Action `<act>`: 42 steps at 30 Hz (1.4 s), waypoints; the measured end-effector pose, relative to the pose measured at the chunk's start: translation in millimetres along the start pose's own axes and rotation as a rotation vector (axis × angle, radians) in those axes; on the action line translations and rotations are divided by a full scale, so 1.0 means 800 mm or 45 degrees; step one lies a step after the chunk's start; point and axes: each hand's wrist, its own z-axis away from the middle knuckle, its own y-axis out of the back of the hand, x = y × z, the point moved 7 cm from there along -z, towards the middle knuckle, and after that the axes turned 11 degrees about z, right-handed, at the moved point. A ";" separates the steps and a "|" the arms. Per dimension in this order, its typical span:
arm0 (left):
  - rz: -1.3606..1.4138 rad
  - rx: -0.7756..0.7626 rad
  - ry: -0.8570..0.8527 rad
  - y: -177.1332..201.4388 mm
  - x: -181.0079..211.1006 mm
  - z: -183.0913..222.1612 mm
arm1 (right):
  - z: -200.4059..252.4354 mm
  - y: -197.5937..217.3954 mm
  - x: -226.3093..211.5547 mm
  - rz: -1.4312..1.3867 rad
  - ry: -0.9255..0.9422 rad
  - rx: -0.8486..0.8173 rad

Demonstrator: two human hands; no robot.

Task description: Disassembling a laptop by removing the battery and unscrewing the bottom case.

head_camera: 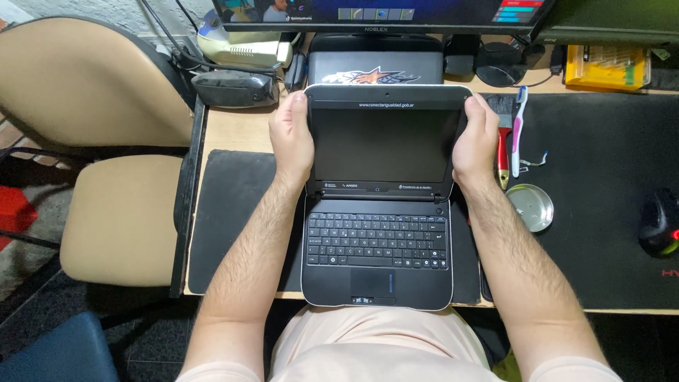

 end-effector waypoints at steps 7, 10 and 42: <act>0.136 -0.102 0.117 -0.013 0.046 0.036 | 0.030 0.016 -0.009 0.060 -0.040 0.006; 0.025 -0.226 0.162 0.012 0.025 0.048 | 0.058 0.009 -0.064 0.134 -0.116 -0.074; -0.138 -0.722 0.255 0.060 -0.001 0.081 | 0.081 0.050 -0.021 0.306 -0.079 -0.596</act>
